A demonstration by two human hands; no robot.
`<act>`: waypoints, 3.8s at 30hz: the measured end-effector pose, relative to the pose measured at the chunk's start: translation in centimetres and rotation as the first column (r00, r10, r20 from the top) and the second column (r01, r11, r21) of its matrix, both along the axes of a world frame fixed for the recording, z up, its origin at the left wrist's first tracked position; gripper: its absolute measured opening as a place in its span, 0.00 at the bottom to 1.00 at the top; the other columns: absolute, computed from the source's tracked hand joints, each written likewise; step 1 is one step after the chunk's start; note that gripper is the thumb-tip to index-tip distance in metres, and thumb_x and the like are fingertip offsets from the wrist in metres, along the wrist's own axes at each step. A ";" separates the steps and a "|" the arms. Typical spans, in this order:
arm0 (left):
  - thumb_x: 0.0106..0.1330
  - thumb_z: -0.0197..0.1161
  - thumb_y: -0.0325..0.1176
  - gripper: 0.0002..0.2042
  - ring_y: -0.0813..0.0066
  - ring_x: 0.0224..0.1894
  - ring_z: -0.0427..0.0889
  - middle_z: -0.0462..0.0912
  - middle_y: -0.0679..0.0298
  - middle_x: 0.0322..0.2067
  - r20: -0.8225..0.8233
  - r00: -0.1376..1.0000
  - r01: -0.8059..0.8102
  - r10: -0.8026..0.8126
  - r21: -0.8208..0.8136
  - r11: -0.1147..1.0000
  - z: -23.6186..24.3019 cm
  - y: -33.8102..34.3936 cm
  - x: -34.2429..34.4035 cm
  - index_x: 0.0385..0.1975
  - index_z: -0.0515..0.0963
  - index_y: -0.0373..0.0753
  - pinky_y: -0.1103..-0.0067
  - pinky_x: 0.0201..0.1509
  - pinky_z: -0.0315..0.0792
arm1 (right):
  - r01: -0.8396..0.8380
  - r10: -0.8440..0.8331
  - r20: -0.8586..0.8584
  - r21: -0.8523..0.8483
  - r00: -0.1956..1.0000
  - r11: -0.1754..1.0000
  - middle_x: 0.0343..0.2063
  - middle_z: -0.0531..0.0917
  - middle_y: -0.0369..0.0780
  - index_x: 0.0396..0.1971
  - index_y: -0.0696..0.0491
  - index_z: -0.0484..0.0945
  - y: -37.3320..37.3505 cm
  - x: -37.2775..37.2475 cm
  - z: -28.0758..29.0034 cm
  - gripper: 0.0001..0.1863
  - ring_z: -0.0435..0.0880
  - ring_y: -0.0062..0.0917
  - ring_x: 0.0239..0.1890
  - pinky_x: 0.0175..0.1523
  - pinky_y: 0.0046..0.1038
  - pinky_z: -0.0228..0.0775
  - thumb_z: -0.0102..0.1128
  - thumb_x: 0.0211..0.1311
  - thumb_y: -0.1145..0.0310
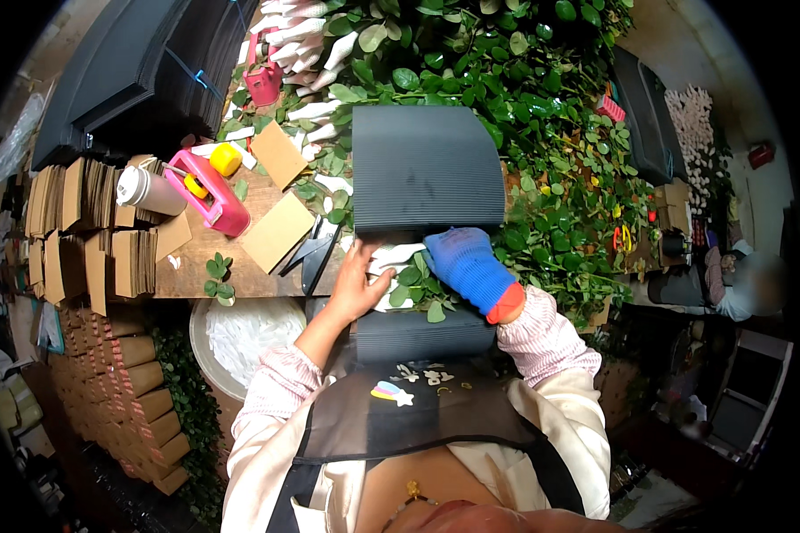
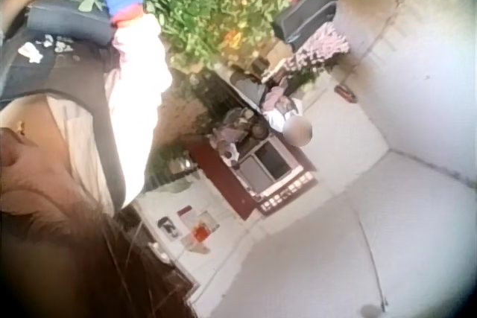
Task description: The person arranges artificial white tulips and green leaves into a black rectangular container. They use a yellow tape dispenser to secure the arrangement and handle the flowers and leaves by hand.
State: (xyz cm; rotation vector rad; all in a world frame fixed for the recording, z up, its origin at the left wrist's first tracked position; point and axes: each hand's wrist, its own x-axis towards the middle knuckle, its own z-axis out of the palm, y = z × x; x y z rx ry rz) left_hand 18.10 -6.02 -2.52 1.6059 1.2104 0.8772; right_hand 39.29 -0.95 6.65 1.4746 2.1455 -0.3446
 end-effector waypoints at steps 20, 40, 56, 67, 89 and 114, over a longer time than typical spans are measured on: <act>0.80 0.52 0.35 0.11 0.81 0.35 0.80 0.83 0.68 0.35 0.360 0.753 -0.490 0.551 -0.252 0.834 0.0 2.0 -0.6 0.38 0.78 0.36 0.79 0.43 0.75 | 0.194 -0.201 -0.172 -0.053 0.964 0.979 0.38 0.89 0.46 0.40 0.49 0.89 1.3 -1.5 -1.7 0.19 0.90 0.41 0.43 0.46 0.44 0.80 0.50 0.69 0.55; 0.68 0.58 0.21 0.12 0.81 0.33 0.76 0.80 0.66 0.26 0.221 0.870 -0.442 0.441 -0.044 0.896 1.2 1.6 -5.2 0.22 0.66 0.36 0.80 0.39 0.71 | 0.147 -0.189 -0.234 -0.185 0.954 0.972 0.33 0.88 0.44 0.36 0.51 0.85 1.7 0.1 -0.3 0.23 0.88 0.40 0.38 0.44 0.43 0.79 0.59 0.64 0.44; 0.76 0.56 0.29 0.12 0.87 0.31 0.70 0.79 0.69 0.30 0.268 0.865 -0.357 0.425 -0.267 0.895 1.8 -0.4 -4.8 0.26 0.69 0.38 0.83 0.37 0.65 | 0.102 -0.114 -0.141 -0.089 0.983 0.991 0.37 0.88 0.46 0.43 0.51 0.84 0.6 -0.7 -3.4 0.20 0.88 0.39 0.43 0.46 0.42 0.79 0.65 0.63 0.50; 0.67 0.69 0.45 0.15 0.63 0.29 0.81 0.82 0.53 0.28 -0.208 0.969 0.043 -0.135 -0.394 0.918 3.1 0.0 -4.3 0.39 0.81 0.39 0.71 0.37 0.73 | -0.156 0.121 -0.168 -0.209 0.978 0.966 0.34 0.88 0.43 0.46 0.51 0.80 -0.7 -2.5 0.3 0.17 0.89 0.38 0.38 0.41 0.41 0.78 0.57 0.68 0.54; 0.71 0.65 0.41 0.13 0.63 0.29 0.82 0.82 0.56 0.26 -0.138 0.951 0.231 -0.275 -0.270 0.935 4.2 -0.1 -5.5 0.34 0.82 0.35 0.71 0.38 0.74 | -0.260 0.234 -0.124 -0.262 0.964 0.929 0.34 0.88 0.45 0.45 0.50 0.80 -2.7 -3.8 -2.5 0.17 0.90 0.39 0.38 0.42 0.41 0.80 0.59 0.66 0.53; 0.61 0.72 0.34 0.35 0.52 0.55 0.76 0.70 0.50 0.58 -0.254 0.962 0.089 -0.098 -0.044 0.995 4.7 -1.4 -8.5 0.70 0.66 0.43 0.68 0.59 0.73 | -0.411 0.395 -0.127 -0.142 0.910 0.901 0.29 0.87 0.42 0.40 0.48 0.80 -3.4 -3.8 -2.8 0.09 0.89 0.39 0.35 0.36 0.42 0.79 0.52 0.69 0.64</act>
